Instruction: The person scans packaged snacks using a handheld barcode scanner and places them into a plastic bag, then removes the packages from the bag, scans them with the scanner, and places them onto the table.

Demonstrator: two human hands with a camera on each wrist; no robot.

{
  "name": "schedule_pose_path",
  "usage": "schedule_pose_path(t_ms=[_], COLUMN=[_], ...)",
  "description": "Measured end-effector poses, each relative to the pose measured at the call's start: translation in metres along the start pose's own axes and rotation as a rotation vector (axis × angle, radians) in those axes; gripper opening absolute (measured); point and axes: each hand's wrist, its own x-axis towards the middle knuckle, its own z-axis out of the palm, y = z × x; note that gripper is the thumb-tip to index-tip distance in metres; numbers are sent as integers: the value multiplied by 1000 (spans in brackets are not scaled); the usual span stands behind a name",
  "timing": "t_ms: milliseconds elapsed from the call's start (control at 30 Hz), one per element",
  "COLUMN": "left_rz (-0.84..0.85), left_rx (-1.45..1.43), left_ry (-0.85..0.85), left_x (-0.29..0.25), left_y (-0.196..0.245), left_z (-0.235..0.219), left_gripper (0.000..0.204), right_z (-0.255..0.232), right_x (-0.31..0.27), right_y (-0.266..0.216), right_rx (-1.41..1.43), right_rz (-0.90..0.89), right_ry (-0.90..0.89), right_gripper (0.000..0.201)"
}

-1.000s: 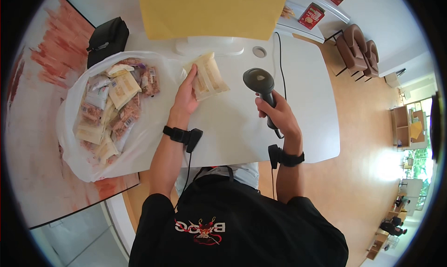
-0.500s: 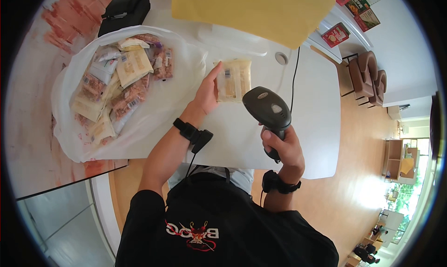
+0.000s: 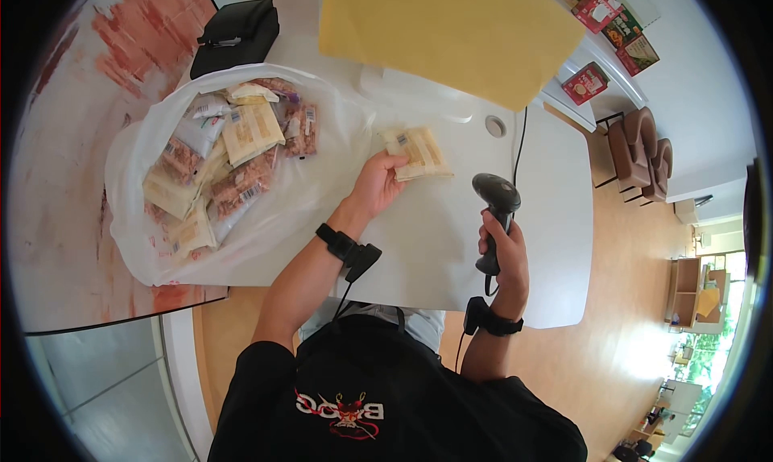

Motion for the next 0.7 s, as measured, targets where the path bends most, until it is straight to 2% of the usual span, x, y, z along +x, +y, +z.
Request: schedule_pose_path(t_ms=[133, 233, 300, 467, 533, 600, 700], left_rz=[47, 50, 151, 157, 175, 180, 165], left_rx=[72, 91, 130, 284, 294, 406, 339], left_ry=[35, 7, -101, -88, -67, 86, 185], left_x=[-1, -2, -5, -7, -6, -5, -10], left_y=[-3, -5, -7, -8, -10, -8, -3], left_z=[10, 16, 21, 19, 16, 14, 16], left_gripper=[36, 40, 47, 51, 51, 47, 44], right_z=[-5, -4, -3, -1, -1, 0, 0], right_x=[2, 0, 1, 0, 0, 3, 2], right_y=[6, 8, 9, 9, 10, 11, 13], right_rx=[24, 30, 32, 28, 20, 15, 5], right_rz=[11, 42, 37, 28, 26, 25, 33], right_ry=[-5, -2, -40, -42, -33, -35, -39], right_gripper=[30, 29, 29, 29, 30, 30, 31])
